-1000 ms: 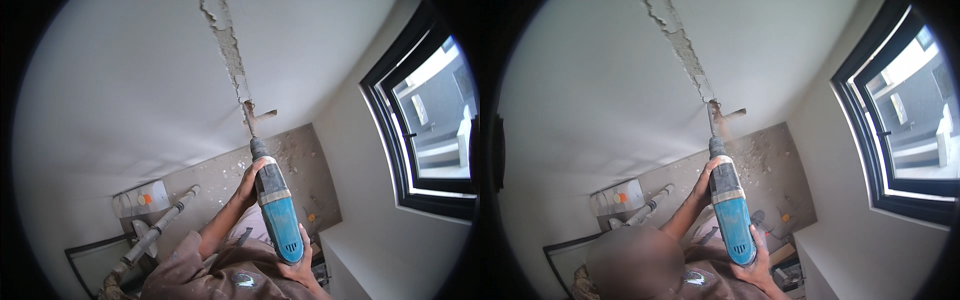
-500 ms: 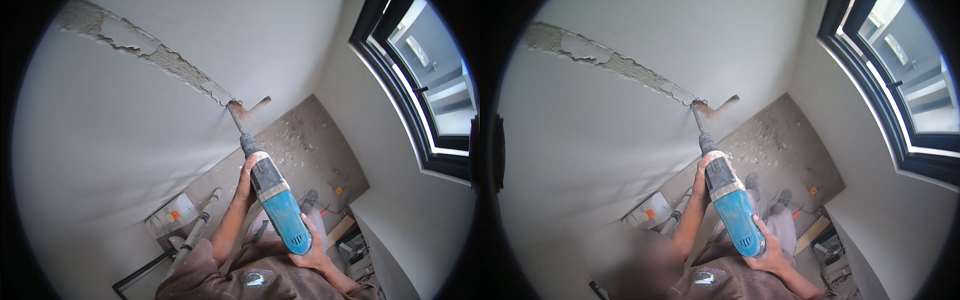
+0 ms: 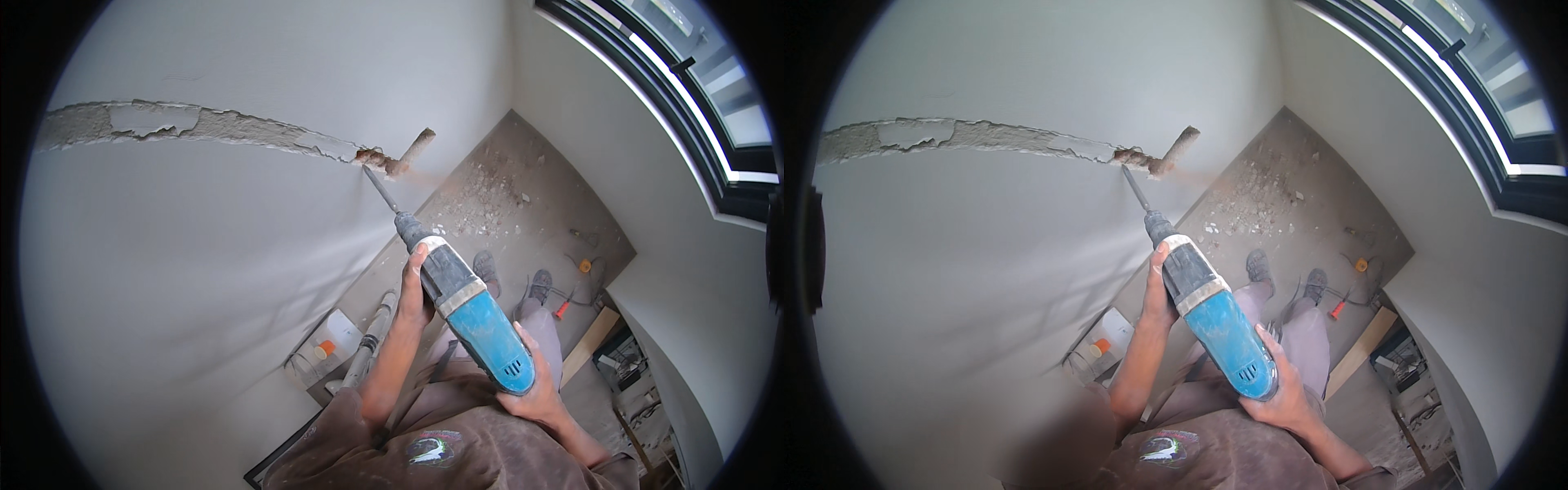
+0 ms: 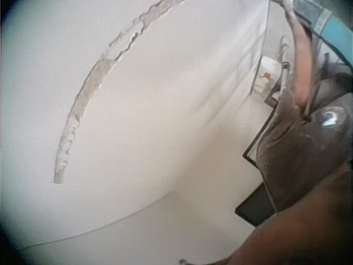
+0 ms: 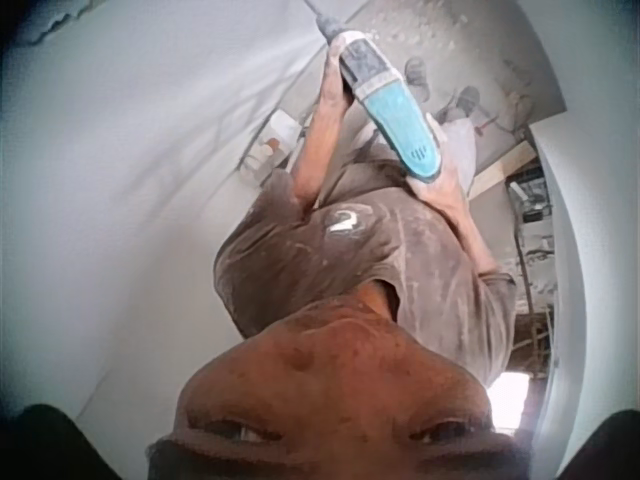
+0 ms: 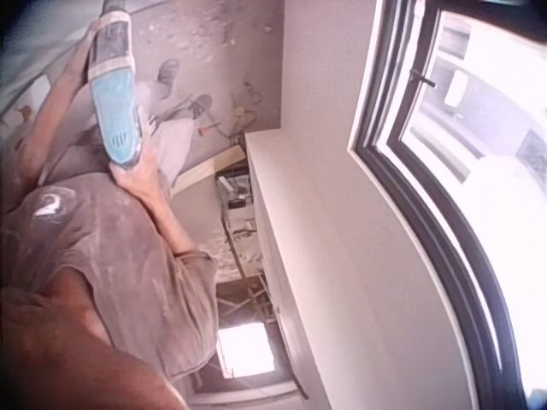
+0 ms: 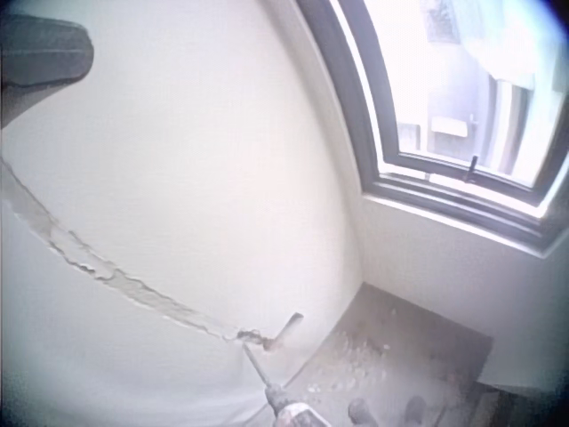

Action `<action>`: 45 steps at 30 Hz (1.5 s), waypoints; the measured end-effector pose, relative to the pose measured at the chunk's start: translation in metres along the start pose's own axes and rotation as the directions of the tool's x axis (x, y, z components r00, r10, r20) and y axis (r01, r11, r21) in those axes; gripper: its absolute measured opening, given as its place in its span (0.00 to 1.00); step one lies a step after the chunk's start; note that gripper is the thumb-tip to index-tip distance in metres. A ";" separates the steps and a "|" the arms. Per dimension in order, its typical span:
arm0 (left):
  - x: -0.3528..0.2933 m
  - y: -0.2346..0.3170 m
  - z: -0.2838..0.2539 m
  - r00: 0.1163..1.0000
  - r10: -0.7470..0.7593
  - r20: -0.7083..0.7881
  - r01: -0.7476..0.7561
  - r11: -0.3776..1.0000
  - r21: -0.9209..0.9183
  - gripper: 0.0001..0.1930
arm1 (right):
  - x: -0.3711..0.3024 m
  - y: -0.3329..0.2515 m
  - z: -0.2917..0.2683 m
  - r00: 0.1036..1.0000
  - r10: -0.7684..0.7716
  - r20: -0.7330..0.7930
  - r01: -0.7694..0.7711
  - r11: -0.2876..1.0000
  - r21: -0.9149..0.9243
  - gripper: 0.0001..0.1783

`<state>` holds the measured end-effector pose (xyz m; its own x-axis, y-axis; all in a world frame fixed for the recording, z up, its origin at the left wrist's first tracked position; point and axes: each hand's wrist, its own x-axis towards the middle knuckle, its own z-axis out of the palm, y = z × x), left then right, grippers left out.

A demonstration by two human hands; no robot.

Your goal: The person uses a hammer drill to carve a vertical channel into a white wall.

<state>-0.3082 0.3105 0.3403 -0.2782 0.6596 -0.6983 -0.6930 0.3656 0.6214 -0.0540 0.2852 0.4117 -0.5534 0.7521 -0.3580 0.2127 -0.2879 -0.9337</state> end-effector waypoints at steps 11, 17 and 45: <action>0.010 0.014 -0.005 0.999 0.003 0.038 -0.002 1.000 -0.010 0.29 | 0.014 -0.012 0.003 0.994 -0.108 -0.021 0.109 0.993 0.048 0.49; 0.009 0.030 -0.017 0.995 -0.015 0.095 0.019 0.999 -0.041 0.33 | 0.012 -0.032 0.028 0.995 -0.098 -0.023 0.099 0.995 0.033 0.50; 0.016 0.039 -0.046 0.975 -0.092 0.203 0.110 0.991 -0.078 0.35 | 0.014 -0.039 0.066 0.999 -0.048 0.003 0.048 0.999 -0.017 0.52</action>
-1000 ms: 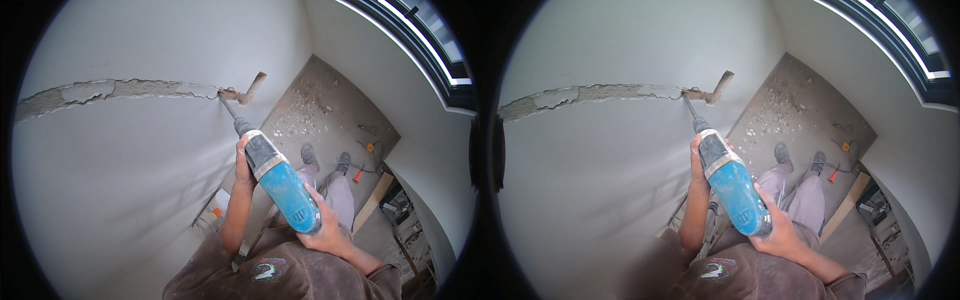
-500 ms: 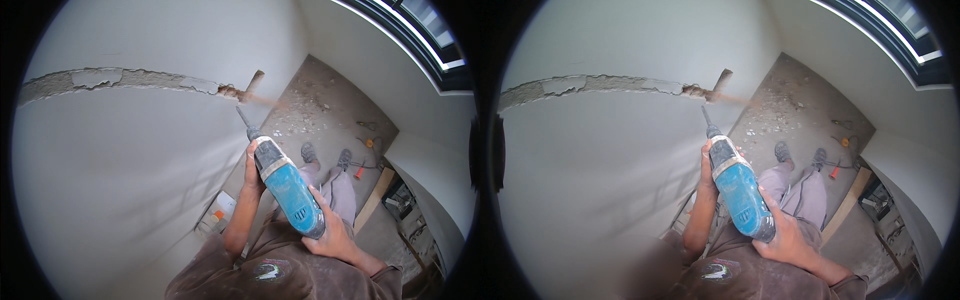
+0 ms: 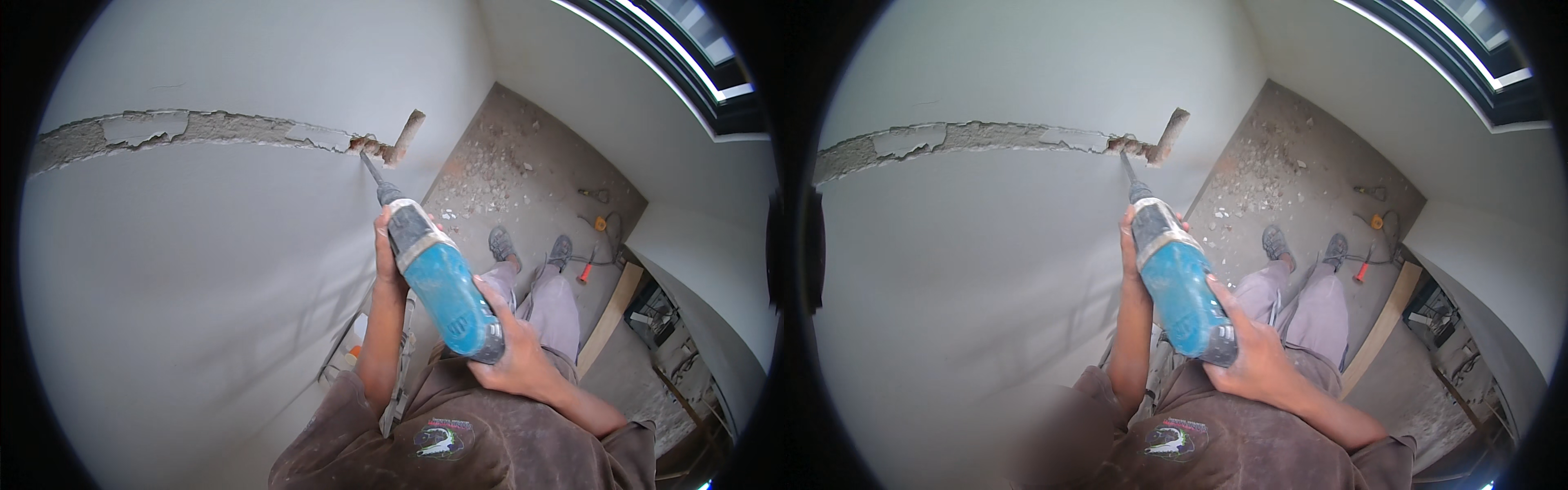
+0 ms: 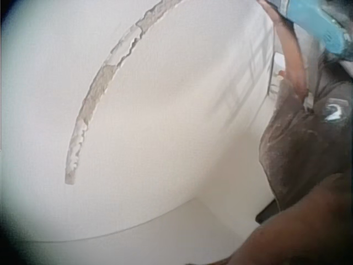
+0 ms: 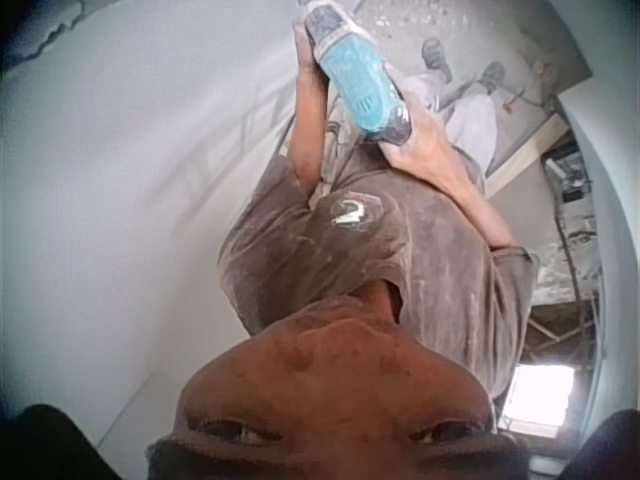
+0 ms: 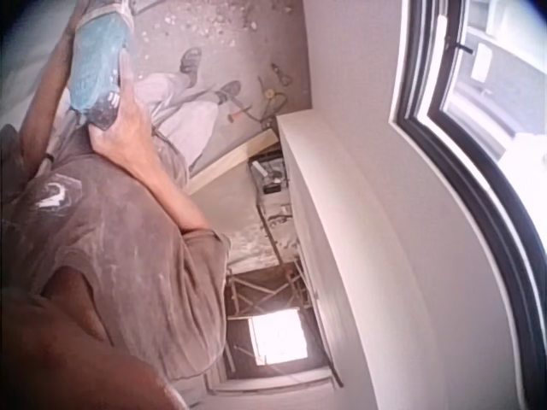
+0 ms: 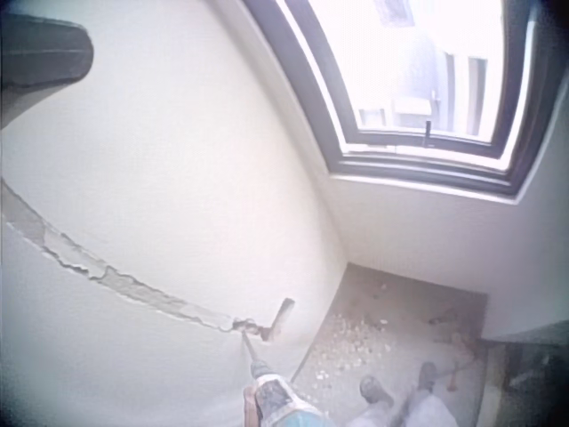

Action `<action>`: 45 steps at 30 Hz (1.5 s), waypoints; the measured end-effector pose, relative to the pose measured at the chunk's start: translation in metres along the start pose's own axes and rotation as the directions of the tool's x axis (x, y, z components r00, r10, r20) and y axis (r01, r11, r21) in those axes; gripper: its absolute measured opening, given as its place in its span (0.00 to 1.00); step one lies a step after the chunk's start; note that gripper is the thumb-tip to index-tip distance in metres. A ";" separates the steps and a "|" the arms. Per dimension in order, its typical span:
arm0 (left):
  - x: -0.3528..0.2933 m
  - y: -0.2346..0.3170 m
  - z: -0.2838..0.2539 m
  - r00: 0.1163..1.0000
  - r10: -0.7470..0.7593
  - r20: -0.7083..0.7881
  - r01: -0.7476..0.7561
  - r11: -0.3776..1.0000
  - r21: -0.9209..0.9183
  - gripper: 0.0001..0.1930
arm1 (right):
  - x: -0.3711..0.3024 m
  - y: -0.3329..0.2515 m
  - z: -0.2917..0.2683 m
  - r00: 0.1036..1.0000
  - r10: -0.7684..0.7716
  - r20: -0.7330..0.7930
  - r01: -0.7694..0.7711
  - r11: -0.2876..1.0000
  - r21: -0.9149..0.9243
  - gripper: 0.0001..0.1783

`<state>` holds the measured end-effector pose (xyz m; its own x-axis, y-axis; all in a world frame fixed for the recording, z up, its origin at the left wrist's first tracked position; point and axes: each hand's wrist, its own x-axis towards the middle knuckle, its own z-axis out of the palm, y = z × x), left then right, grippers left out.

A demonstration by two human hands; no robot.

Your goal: The person uses a hammer drill to carve a vertical channel into a white wall.

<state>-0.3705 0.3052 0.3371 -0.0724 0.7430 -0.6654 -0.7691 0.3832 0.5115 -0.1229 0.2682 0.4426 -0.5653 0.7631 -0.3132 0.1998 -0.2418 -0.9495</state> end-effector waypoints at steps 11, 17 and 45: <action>0.008 0.071 -0.021 0.890 -0.152 0.430 0.257 0.946 -0.197 0.41 | 0.048 -0.093 0.020 0.964 -0.048 0.263 0.139 0.930 -0.340 0.56; -0.001 0.069 -0.002 0.958 -0.160 0.239 0.250 0.875 -0.414 0.39 | 0.063 -0.104 0.021 0.955 -0.137 0.265 0.228 0.908 -0.352 0.54; 0.014 -0.044 0.039 0.995 0.051 -0.084 -0.027 0.965 0.260 0.31 | -0.016 0.092 -0.067 0.999 -0.039 -0.016 0.042 0.962 0.270 0.51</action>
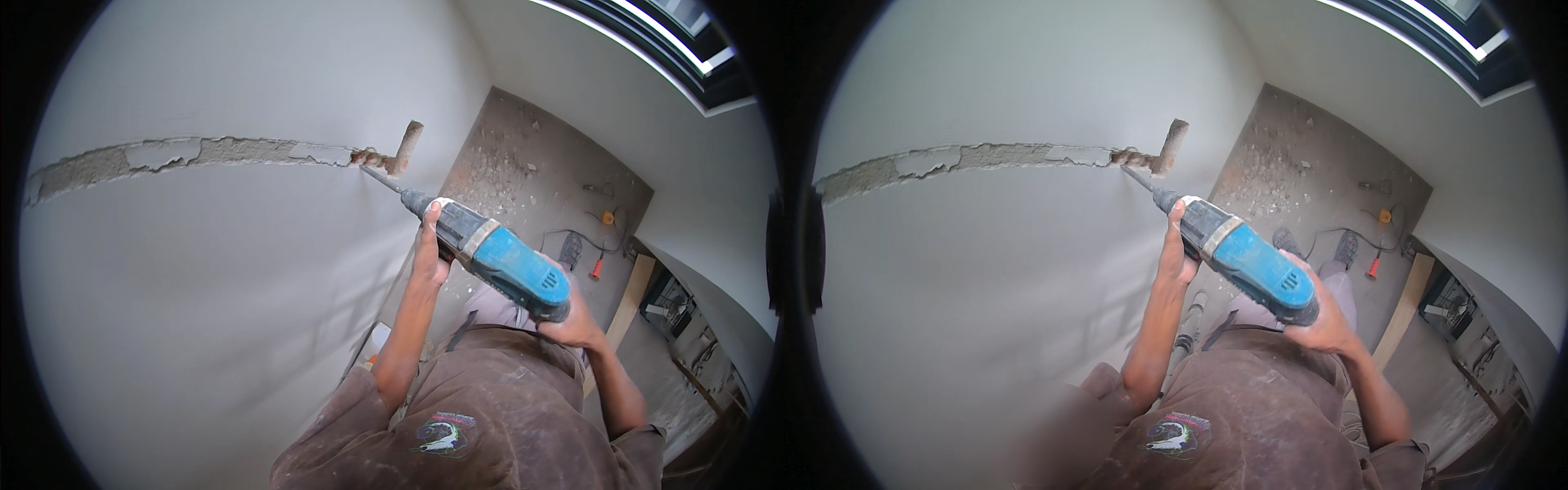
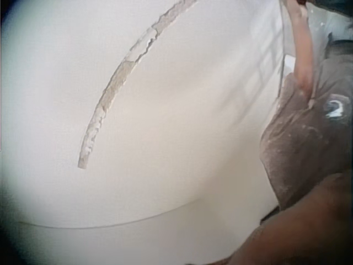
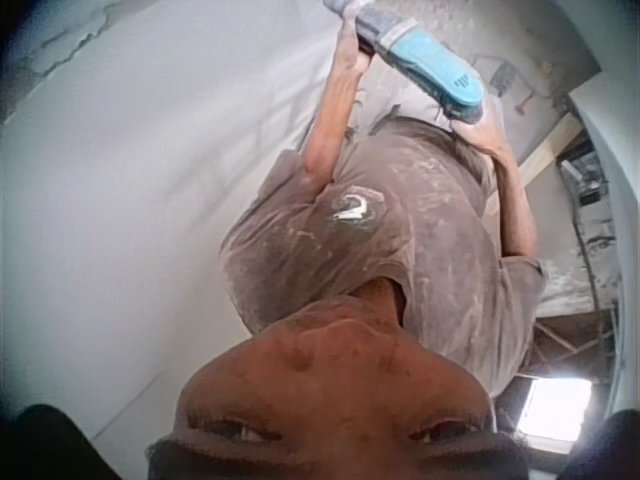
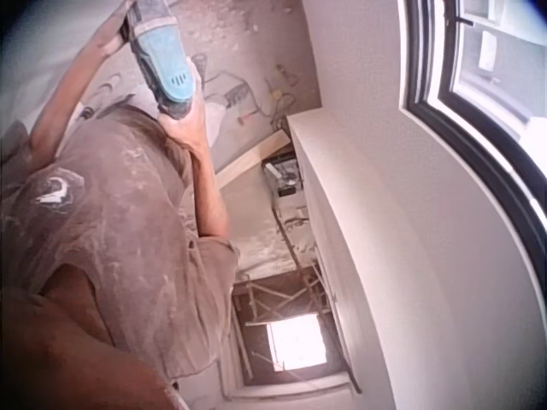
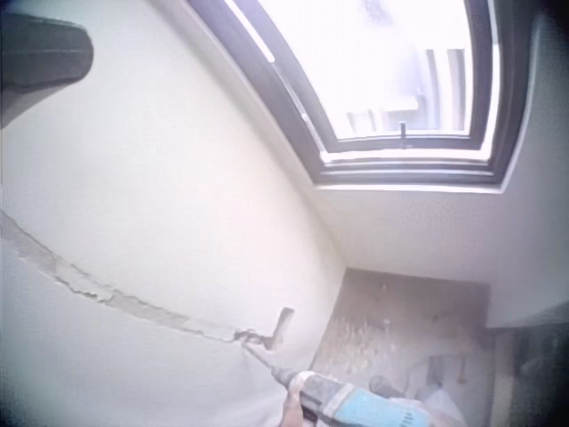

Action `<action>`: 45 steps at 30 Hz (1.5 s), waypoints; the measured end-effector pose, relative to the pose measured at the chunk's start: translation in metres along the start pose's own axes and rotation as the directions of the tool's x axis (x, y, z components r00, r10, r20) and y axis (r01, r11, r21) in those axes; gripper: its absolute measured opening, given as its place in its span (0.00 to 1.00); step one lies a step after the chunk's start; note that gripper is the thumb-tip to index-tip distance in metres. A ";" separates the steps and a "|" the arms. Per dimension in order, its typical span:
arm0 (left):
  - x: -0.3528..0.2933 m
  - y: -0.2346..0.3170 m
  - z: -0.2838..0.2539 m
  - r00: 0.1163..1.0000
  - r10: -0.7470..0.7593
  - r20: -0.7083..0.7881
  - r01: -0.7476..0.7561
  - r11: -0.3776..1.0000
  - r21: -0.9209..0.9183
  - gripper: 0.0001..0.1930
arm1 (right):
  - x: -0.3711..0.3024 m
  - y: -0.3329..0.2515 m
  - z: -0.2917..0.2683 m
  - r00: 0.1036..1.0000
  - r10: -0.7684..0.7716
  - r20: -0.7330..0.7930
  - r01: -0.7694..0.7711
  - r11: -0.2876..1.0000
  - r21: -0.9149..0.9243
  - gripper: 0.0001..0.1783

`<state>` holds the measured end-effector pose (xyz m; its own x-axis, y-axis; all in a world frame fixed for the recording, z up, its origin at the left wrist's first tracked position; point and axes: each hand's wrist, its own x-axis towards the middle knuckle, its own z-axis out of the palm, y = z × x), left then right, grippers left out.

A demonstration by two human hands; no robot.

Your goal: The person uses a hammer drill to carve a vertical channel into a white wall.

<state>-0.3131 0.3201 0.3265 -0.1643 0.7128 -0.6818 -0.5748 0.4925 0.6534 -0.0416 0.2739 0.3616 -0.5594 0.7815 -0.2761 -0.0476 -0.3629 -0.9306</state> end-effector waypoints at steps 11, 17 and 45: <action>0.021 0.009 -0.007 0.998 0.017 -0.053 -0.016 1.000 0.025 0.30 | 0.021 0.002 0.007 0.994 -0.083 -0.072 0.087 0.995 0.048 0.48; -0.015 0.006 -0.032 0.999 -0.043 0.026 0.044 0.999 -0.027 0.28 | -0.016 -0.019 0.050 0.995 0.007 -0.103 -0.012 0.999 -0.050 0.50; 0.011 0.025 -0.068 0.984 -0.079 0.158 0.099 0.988 -0.118 0.38 | 0.021 -0.039 0.092 0.997 0.040 -0.070 -0.054 0.978 -0.201 0.50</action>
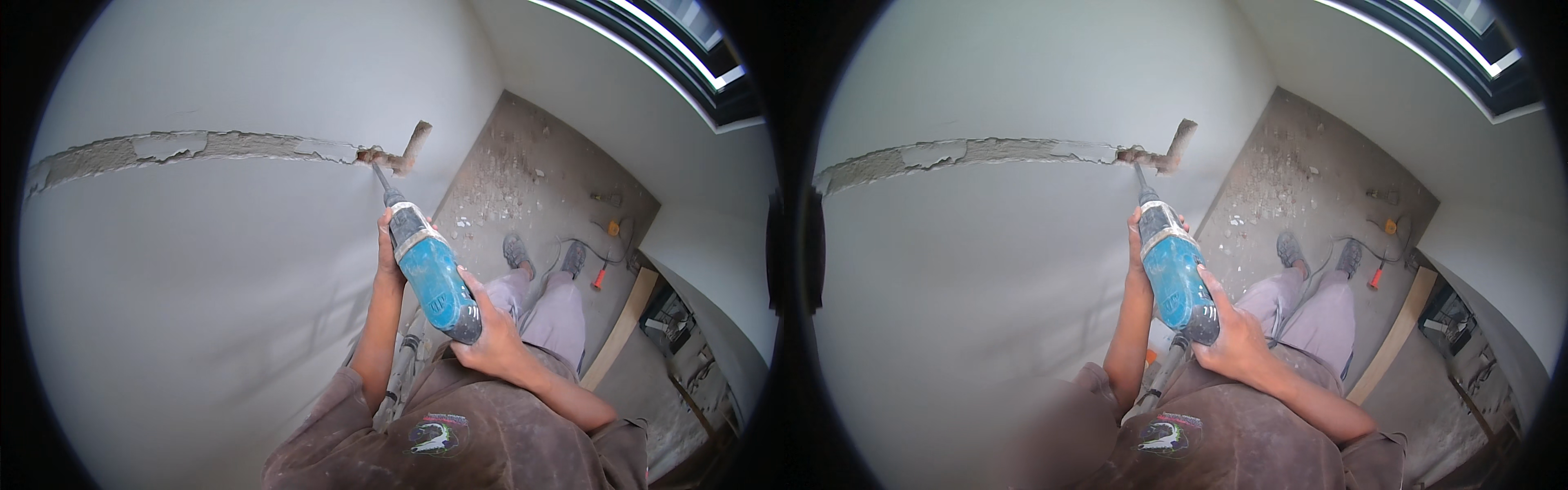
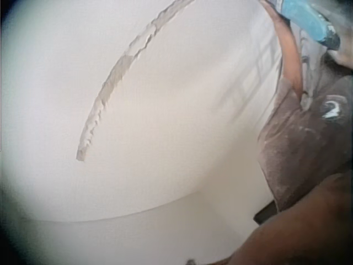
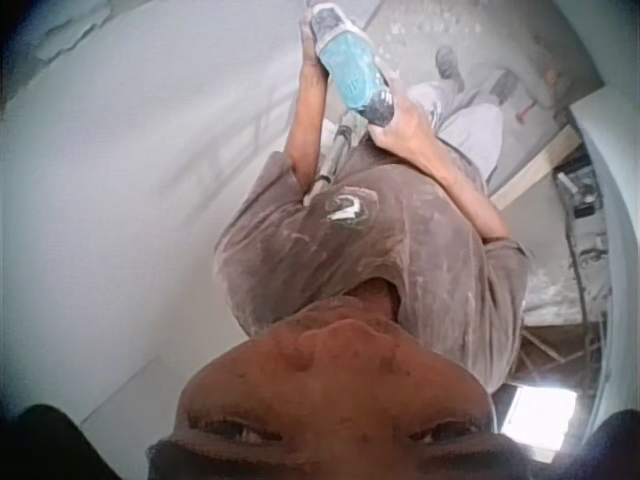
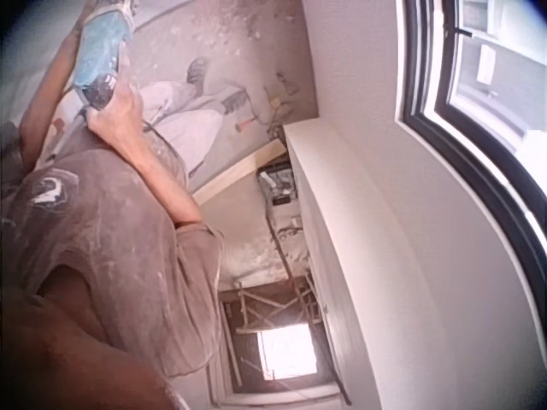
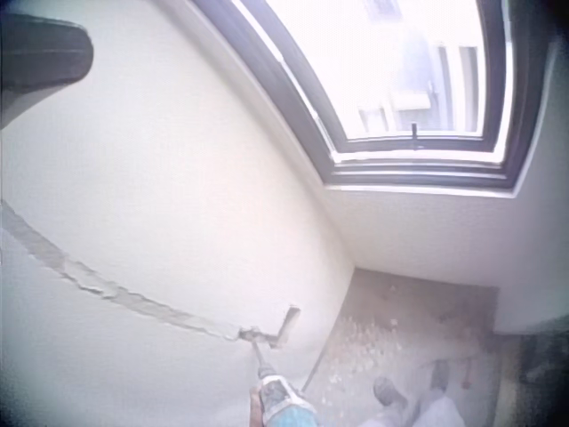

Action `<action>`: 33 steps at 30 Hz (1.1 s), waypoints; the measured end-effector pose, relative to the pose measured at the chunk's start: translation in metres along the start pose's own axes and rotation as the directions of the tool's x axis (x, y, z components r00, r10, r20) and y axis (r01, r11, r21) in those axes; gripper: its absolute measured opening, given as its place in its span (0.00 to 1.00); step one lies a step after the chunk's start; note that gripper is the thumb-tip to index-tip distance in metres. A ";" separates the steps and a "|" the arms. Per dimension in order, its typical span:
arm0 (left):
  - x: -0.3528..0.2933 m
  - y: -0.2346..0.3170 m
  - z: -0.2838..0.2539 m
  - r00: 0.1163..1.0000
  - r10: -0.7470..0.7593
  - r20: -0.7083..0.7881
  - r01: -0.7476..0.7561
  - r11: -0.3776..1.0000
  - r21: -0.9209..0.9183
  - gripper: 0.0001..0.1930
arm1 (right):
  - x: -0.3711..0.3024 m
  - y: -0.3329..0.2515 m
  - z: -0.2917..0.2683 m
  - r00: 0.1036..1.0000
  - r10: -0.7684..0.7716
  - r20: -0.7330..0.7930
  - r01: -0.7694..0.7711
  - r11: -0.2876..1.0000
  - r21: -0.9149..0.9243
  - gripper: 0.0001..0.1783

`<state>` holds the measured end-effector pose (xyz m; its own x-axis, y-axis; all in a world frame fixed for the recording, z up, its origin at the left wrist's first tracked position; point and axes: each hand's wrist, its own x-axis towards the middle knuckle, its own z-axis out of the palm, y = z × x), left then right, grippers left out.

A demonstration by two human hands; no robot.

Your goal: The person uses a hammer drill to carve a vertical channel into a white wall.

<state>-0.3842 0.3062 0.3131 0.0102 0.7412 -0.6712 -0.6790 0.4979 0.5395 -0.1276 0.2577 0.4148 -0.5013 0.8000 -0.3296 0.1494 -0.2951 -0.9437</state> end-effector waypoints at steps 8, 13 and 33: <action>-0.022 -0.034 0.029 0.995 0.097 -0.028 -0.099 0.994 -0.052 0.30 | -0.038 -0.005 -0.037 0.994 -0.103 0.021 0.103 0.994 -0.029 0.49; -0.045 -0.048 0.069 0.979 0.187 -0.076 -0.190 0.981 -0.034 0.31 | -0.070 0.004 -0.053 0.995 -0.087 -0.044 0.085 0.995 -0.049 0.48; -0.040 -0.013 0.070 0.943 0.332 0.019 -0.330 0.941 -0.079 0.30 | -0.035 -0.035 -0.048 0.991 -0.120 0.064 0.127 0.985 -0.117 0.49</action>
<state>-0.3245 0.3017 0.3690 -0.2019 0.8729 -0.4441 -0.7000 0.1885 0.6888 -0.0739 0.2653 0.4580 -0.5695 0.7944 -0.2113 0.1834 -0.1278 -0.9747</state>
